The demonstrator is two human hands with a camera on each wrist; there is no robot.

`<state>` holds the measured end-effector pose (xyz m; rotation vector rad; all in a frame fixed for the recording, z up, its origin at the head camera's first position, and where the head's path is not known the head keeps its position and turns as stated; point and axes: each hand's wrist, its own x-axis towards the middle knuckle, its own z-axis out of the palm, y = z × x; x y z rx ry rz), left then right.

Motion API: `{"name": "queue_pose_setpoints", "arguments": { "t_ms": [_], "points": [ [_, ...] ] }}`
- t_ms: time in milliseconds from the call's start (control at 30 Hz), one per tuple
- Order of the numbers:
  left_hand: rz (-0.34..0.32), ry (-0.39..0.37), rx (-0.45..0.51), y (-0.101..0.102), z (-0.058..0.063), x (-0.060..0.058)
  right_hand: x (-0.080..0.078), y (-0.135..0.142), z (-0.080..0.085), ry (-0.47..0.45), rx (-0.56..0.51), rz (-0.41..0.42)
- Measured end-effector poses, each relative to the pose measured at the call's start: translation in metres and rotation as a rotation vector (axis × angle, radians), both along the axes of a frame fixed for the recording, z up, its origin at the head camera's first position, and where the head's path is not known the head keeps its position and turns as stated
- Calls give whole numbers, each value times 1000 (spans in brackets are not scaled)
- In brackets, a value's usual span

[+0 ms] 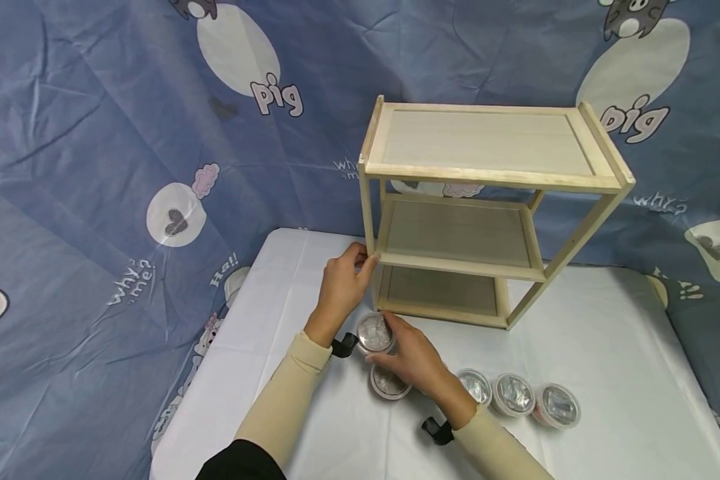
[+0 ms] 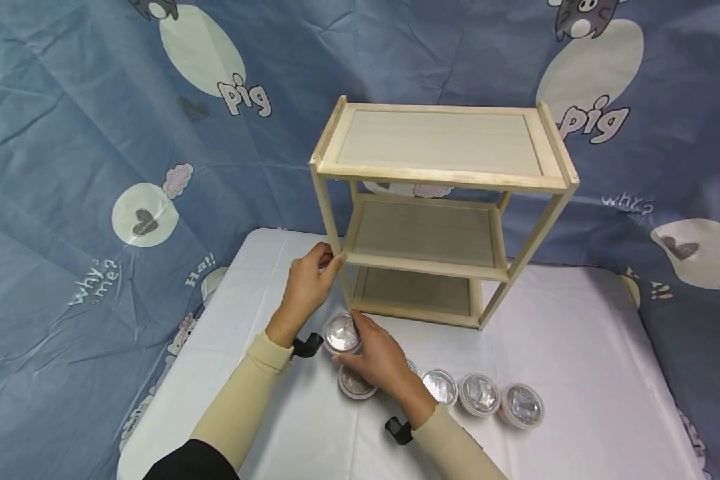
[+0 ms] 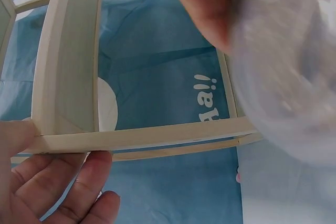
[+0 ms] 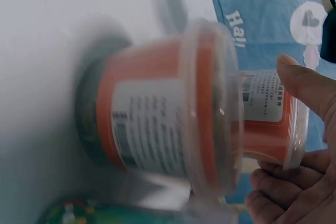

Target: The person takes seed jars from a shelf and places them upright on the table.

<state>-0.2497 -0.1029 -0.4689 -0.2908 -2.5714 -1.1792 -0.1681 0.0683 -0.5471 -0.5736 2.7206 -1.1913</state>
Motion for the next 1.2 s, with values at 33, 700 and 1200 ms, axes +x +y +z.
{"name": "queue_pose_setpoints", "arguments": {
  "t_ms": [33,700,1200],
  "points": [
    [-1,2,1,0,0,0,1,-2,-1,-2,0,8],
    [-3,10,3,0,-2,-2,11,-28,-18,42,76,104],
    [-10,2,14,-1,-1,0,14,-38,-23,215,214,208]
  ]
}}
